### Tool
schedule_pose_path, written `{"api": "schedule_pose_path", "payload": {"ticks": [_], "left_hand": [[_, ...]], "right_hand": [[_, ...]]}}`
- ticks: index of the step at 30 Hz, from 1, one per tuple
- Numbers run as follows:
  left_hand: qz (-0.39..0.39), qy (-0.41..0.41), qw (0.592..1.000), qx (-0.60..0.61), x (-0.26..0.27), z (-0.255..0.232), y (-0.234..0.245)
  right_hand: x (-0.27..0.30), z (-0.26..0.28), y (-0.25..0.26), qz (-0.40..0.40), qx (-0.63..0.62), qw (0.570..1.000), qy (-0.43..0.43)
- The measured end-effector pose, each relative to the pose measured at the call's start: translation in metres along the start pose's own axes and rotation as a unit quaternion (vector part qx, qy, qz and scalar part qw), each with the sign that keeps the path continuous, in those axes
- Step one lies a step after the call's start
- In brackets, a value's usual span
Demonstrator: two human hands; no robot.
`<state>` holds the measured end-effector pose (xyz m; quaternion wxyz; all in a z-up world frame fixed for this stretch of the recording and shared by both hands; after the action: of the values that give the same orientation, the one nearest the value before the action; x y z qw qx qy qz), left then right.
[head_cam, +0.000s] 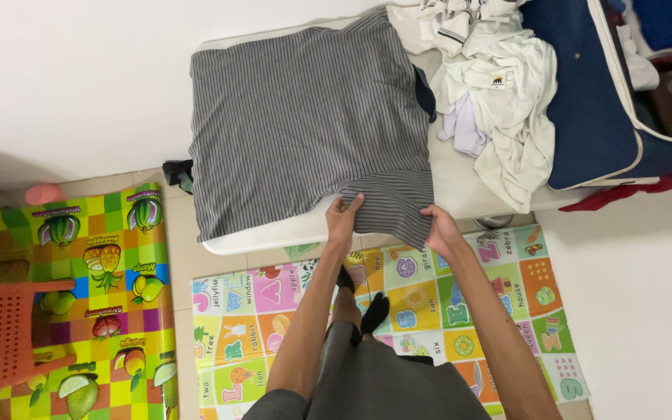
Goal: The person folds a striped shirt on a white table and places it into an open suitcase. The person uses their hands to smooth and fold the shirt into a compact rectangle before packing it.
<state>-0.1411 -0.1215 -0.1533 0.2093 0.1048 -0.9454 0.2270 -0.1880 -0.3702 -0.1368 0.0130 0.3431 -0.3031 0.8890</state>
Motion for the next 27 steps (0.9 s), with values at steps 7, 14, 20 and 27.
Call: {"api": "schedule_pose_path", "payload": {"ticks": [7,14,20,27], "left_hand": [[0.018,-0.097,0.97,-0.223,0.048,0.029,0.079],[-0.122,-0.233,0.832,-0.49,0.058,-0.066,0.136],[-0.089,-0.226,0.732,-0.637,0.037,-0.086,0.167],[-0.049,-0.214,0.743,-0.632,0.035,-0.063,0.184]], "right_hand": [[0.005,-0.055,0.059,-0.151,0.283,0.947,0.01],[0.041,-0.02,0.041,-0.3,0.462,0.824,0.131],[0.031,0.03,-0.015,-0.257,0.661,0.579,0.402],[-0.009,0.028,-0.024,-0.186,0.834,0.449,0.262]]}}
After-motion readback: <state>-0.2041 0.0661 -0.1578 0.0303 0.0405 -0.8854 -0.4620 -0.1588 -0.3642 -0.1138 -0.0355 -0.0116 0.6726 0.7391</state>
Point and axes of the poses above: each hand's wrist, its own x-axis away from the middle knuckle, its own y-axis out of the back of the hand, z = x × y, the point moved 4 cm from there along -x, towards the middle knuckle, and after that the axes turned 10 degrees about x, right-handed, at the moved point
